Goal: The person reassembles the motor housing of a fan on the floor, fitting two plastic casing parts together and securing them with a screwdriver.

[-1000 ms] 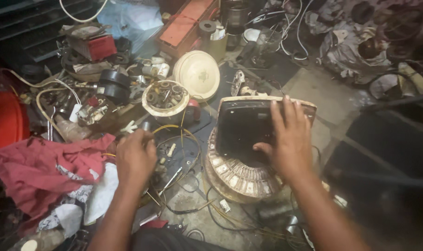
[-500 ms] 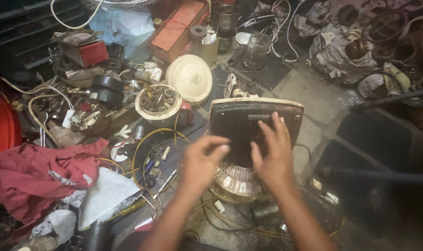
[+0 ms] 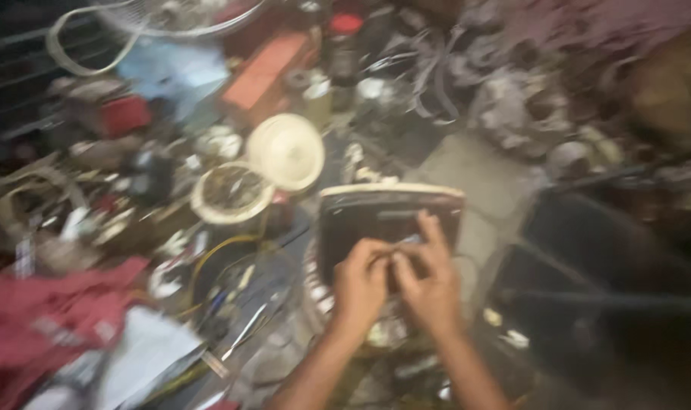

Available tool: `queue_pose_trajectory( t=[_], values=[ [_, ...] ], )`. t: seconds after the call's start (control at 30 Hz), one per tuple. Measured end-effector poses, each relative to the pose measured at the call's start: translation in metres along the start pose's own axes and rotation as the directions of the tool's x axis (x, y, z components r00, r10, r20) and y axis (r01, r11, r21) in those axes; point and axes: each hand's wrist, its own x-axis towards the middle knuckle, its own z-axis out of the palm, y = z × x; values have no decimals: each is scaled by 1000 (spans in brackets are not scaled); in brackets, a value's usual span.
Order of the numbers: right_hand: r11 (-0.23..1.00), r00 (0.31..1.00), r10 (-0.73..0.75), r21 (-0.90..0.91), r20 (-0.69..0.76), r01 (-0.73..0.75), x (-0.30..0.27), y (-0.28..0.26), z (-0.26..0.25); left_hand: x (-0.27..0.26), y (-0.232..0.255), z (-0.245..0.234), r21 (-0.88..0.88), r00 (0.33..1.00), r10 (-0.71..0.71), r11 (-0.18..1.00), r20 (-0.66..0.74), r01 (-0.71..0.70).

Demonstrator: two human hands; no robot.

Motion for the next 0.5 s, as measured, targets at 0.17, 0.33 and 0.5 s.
queue_pose_trajectory(
  t=[0.17,0.33,0.5],
  values=[
    [987,995,-16,157,-97,32,-3,11,7,14,18,-13,267,977,193,940,91,-210],
    [918,973,170,384,-158,-98,-11,30,1,76,59,-18,667,778,479,426,406,-611],
    [688,761,614,613,-207,-389,14,57,-14,97,74,-10,734,809,171,347,563,-584]
  ],
)
